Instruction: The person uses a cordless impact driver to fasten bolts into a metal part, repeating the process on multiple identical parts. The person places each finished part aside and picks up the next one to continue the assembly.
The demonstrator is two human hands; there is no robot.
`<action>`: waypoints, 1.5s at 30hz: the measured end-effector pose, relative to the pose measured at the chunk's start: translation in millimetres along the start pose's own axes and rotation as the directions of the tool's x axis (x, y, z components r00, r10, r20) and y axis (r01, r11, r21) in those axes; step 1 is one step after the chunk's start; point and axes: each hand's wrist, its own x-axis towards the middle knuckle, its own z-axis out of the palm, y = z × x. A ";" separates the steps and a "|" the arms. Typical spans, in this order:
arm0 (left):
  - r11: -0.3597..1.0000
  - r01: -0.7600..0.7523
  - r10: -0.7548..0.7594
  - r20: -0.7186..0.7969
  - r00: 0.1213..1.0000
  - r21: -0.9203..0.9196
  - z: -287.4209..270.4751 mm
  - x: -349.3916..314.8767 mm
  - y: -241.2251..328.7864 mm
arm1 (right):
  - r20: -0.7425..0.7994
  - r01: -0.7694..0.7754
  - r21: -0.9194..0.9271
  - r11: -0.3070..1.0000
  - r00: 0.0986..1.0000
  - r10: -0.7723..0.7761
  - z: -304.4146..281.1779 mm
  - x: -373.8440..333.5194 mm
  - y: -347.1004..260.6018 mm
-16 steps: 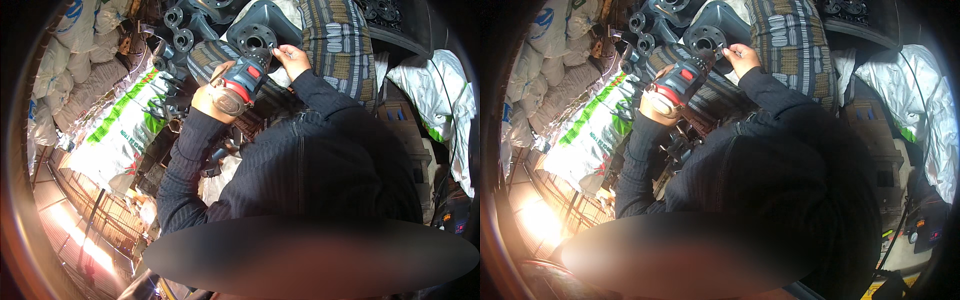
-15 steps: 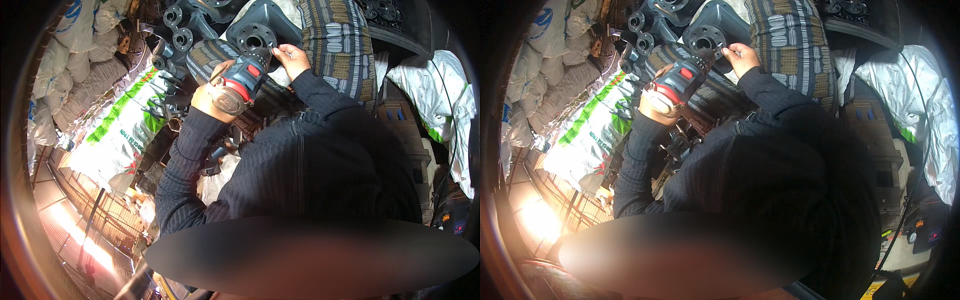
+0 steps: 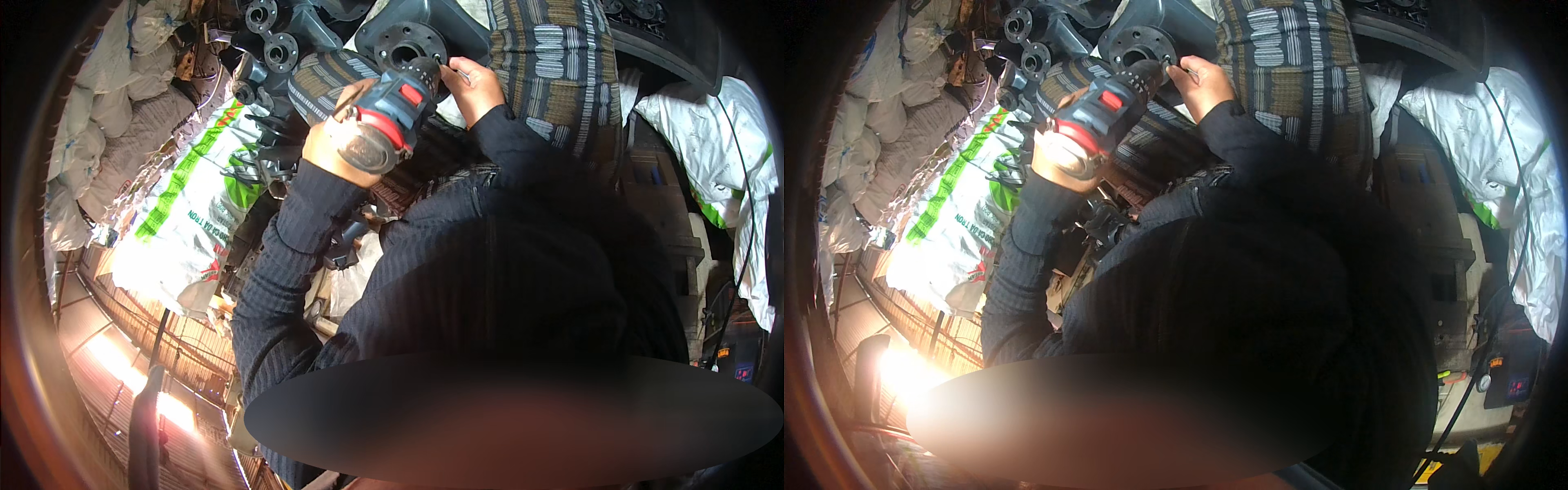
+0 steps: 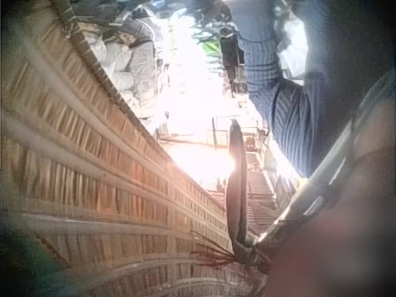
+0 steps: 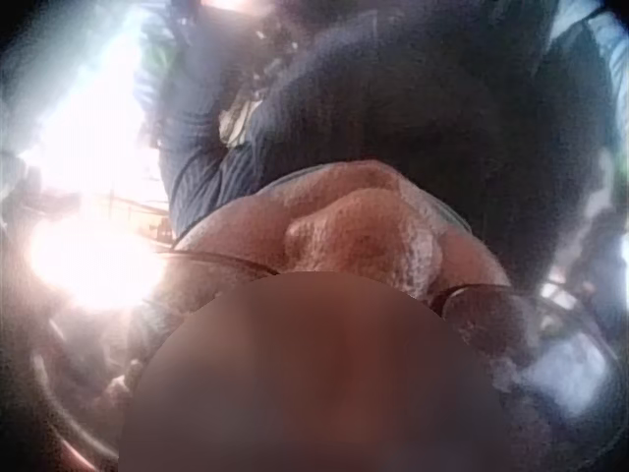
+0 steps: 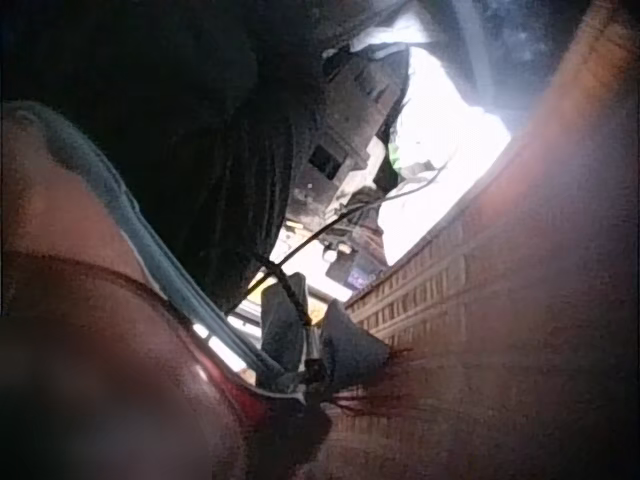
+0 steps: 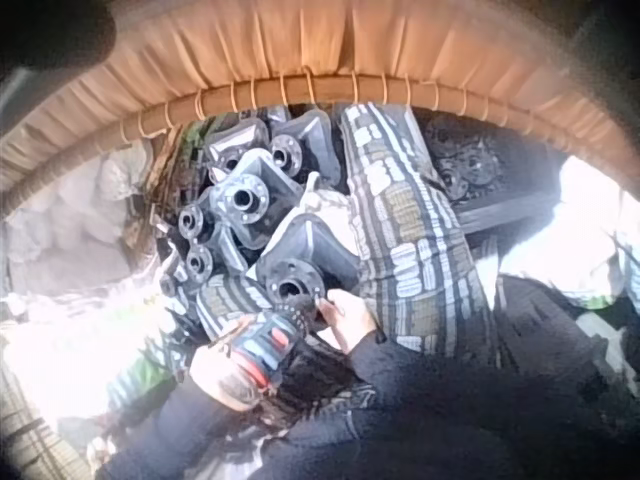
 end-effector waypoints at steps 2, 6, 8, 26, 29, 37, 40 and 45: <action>0.966 -0.033 0.020 0.055 0.998 0.257 -2.5 0.4 -0.1 | 0.049 -0.026 -0.069 0.997 0.998 0.030 -3.6 0.6 -1.8; 0.986 0.110 -0.093 -0.132 0.987 0.127 -3.8 -4.2 6.6 | 0.004 0.046 -0.065 0.997 0.999 -0.046 1.5 3.3 -7.1; 0.993 0.112 -0.115 -0.162 0.980 -0.023 -3.1 -10.9 10.6 | 0.006 0.006 -0.050 0.999 1.000 -0.005 0.3 3.1 -10.9; 0.964 -0.243 0.267 -0.453 0.851 0.111 44.1 -88.6 19.3 | 0.579 -0.499 0.647 0.577 0.814 0.054 -30.9 -20.0 -39.7; 0.956 -0.221 0.286 -0.428 0.857 0.194 43.2 -86.3 17.7 | 0.581 -0.490 0.635 0.597 0.812 0.049 -29.4 -20.0 -38.7; 0.968 -0.219 0.250 -0.426 0.870 0.120 44.5 -79.4 13.4 | 0.520 -0.470 0.565 0.679 0.841 0.150 -23.7 -23.0 -43.1; 0.985 -0.159 0.169 -0.406 0.898 0.060 44.6 -80.7 12.2 | 0.535 -0.501 0.572 0.650 0.828 0.167 -23.9 -22.2 -44.0; 0.968 -0.160 0.111 -0.241 0.964 -0.194 48.4 -79.1 10.1 | 0.532 -0.514 0.519 0.683 0.820 0.213 -23.8 -19.3 -41.9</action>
